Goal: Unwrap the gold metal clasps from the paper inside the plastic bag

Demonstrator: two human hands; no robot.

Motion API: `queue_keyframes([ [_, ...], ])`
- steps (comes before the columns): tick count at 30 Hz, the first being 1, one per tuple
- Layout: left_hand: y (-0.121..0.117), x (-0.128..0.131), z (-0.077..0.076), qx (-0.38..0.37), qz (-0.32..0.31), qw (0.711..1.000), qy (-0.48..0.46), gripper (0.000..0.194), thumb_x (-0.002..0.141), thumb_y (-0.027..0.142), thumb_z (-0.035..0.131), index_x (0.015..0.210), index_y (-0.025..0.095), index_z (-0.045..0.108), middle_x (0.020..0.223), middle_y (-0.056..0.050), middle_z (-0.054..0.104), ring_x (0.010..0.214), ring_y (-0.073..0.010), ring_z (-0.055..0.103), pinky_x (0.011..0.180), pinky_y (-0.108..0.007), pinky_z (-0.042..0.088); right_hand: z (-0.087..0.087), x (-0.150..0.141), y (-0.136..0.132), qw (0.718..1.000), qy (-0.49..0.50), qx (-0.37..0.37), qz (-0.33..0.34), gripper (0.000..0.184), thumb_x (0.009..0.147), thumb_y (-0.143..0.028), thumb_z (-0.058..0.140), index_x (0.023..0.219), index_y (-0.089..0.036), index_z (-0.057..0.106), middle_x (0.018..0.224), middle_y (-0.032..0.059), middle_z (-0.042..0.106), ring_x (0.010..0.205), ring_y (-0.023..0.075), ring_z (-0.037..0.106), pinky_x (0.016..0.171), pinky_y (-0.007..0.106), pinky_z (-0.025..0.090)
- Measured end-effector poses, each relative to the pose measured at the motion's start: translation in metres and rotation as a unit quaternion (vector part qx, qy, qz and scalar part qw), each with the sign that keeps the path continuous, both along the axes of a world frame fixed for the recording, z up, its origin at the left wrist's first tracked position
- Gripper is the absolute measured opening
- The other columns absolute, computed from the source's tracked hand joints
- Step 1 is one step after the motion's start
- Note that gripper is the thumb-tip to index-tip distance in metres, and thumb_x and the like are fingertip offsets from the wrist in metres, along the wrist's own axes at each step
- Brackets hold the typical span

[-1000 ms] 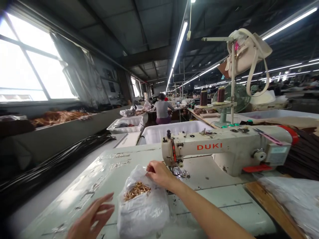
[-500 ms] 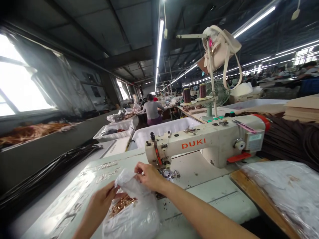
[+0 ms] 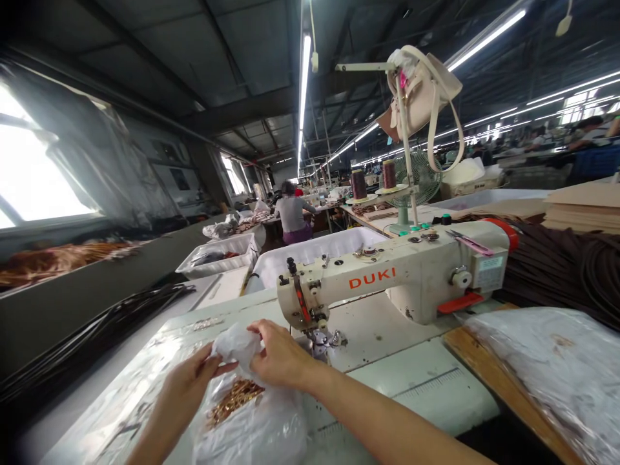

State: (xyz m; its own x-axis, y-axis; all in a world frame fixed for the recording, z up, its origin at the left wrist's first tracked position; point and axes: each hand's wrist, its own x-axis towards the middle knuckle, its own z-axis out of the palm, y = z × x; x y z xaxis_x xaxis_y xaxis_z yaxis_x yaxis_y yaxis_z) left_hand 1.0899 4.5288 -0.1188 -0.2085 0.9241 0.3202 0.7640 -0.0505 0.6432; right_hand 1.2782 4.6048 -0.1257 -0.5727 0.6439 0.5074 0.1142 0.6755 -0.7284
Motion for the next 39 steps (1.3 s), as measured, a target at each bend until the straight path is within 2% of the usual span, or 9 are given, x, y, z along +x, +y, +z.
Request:
queue_keyframes([
  [2, -0.003, 0.011, 0.009, -0.016, -0.034, 0.999, 0.031, 0.024, 0.087, 0.040, 0.040, 0.088, 0.026, 0.060, 0.079, 0.002, 0.070, 0.079, -0.0207, 0.070, 0.069, -0.027, 0.052, 0.001, 0.000, -0.005, 1.000, -0.015, 0.016, -0.023, 0.049, 0.074, -0.025, 0.062, 0.120, -0.019, 0.048, 0.117, 0.0092, 0.057, 0.106, 0.0232, 0.054, 0.086, 0.031, 0.046],
  [6, -0.007, 0.020, 0.024, 0.040, -0.066, 0.994, 0.082, 0.022, 0.086, 0.034, 0.041, 0.093, 0.026, 0.061, 0.092, -0.001, 0.068, 0.082, -0.0197, 0.068, 0.071, -0.027, 0.052, 0.006, -0.002, 0.001, 0.995, -0.063, 0.063, -0.033, 0.020, 0.073, -0.023, 0.059, 0.092, -0.017, 0.055, 0.095, 0.0070, 0.059, 0.091, 0.0218, 0.058, 0.081, 0.031, 0.046],
  [13, 0.000, -0.020, 0.016, 0.009, -0.073, 0.990, -0.116, 0.035, 0.086, 0.042, 0.044, 0.112, 0.023, 0.058, 0.127, -0.005, 0.054, 0.092, -0.0228, 0.068, 0.076, -0.034, 0.058, 0.018, 0.001, 0.030, 0.990, -0.080, 0.106, 0.055, 0.021, 0.068, -0.019, 0.070, 0.086, -0.015, 0.062, 0.092, 0.0050, 0.063, 0.085, 0.0186, 0.058, 0.078, 0.027, 0.046],
  [18, -0.006, -0.020, 0.021, 0.035, -0.008, 0.997, 0.064, 0.028, 0.083, 0.039, 0.048, 0.104, 0.024, 0.057, 0.095, -0.003, 0.068, 0.082, -0.0205, 0.067, 0.073, -0.031, 0.055, 0.019, -0.003, 0.032, 0.990, -0.066, 0.086, 0.092, 0.021, 0.082, -0.015, 0.061, 0.102, -0.016, 0.067, 0.101, 0.0065, 0.068, 0.092, 0.0174, 0.062, 0.086, 0.026, 0.044],
  [23, -0.012, -0.003, 0.024, 0.065, -0.038, 0.975, 0.207, 0.053, 0.080, 0.033, 0.053, 0.131, 0.033, 0.042, 0.118, -0.004, 0.061, 0.102, -0.0227, 0.062, 0.080, -0.031, 0.052, 0.020, -0.005, 0.032, 0.985, -0.088, 0.057, 0.140, 0.019, 0.088, -0.020, 0.054, 0.103, -0.018, 0.065, 0.103, 0.0042, 0.069, 0.095, 0.0175, 0.063, 0.082, 0.024, 0.045],
  [27, -0.013, -0.003, 0.023, 0.088, -0.086, 0.967, 0.223, 0.040, 0.084, 0.018, 0.039, 0.120, 0.030, 0.052, 0.114, -0.002, 0.059, 0.096, -0.0162, 0.062, 0.077, -0.023, 0.048, 0.019, -0.004, 0.034, 0.987, -0.113, 0.048, 0.108, 0.023, 0.091, -0.024, 0.048, 0.110, -0.020, 0.059, 0.099, 0.0034, 0.067, 0.092, 0.0181, 0.063, 0.077, 0.025, 0.047],
  [30, -0.012, -0.002, 0.026, 0.077, -0.080, 0.974, 0.196, 0.021, 0.089, 0.029, 0.042, 0.099, 0.025, 0.060, 0.100, -0.001, 0.062, 0.082, -0.0136, 0.061, 0.069, -0.020, 0.046, 0.017, -0.004, 0.029, 0.990, -0.108, 0.065, 0.063, 0.025, 0.090, -0.015, 0.039, 0.109, -0.017, 0.056, 0.103, 0.0072, 0.063, 0.095, 0.0183, 0.060, 0.083, 0.028, 0.047],
  [35, -0.008, 0.015, 0.032, 0.091, -0.017, 0.982, 0.163, 0.033, 0.091, 0.045, 0.043, 0.077, 0.022, 0.060, 0.090, 0.000, 0.063, 0.070, -0.0111, 0.058, 0.065, -0.020, 0.041, 0.014, 0.002, 0.003, 0.989, -0.081, 0.111, 0.055, 0.041, 0.080, -0.020, 0.053, 0.120, -0.012, 0.048, 0.120, 0.0129, 0.053, 0.117, 0.0216, 0.048, 0.101, 0.032, 0.038],
  [39, -0.005, 0.020, 0.035, 0.092, -0.022, 0.985, 0.145, 0.036, 0.091, 0.048, 0.044, 0.073, 0.021, 0.059, 0.086, 0.002, 0.061, 0.066, -0.0089, 0.055, 0.063, -0.020, 0.039, 0.014, 0.004, -0.003, 0.983, -0.129, 0.128, -0.032, 0.031, 0.078, -0.033, 0.056, 0.102, -0.014, 0.057, 0.108, 0.0128, 0.057, 0.095, 0.0254, 0.057, 0.084, 0.037, 0.048],
])
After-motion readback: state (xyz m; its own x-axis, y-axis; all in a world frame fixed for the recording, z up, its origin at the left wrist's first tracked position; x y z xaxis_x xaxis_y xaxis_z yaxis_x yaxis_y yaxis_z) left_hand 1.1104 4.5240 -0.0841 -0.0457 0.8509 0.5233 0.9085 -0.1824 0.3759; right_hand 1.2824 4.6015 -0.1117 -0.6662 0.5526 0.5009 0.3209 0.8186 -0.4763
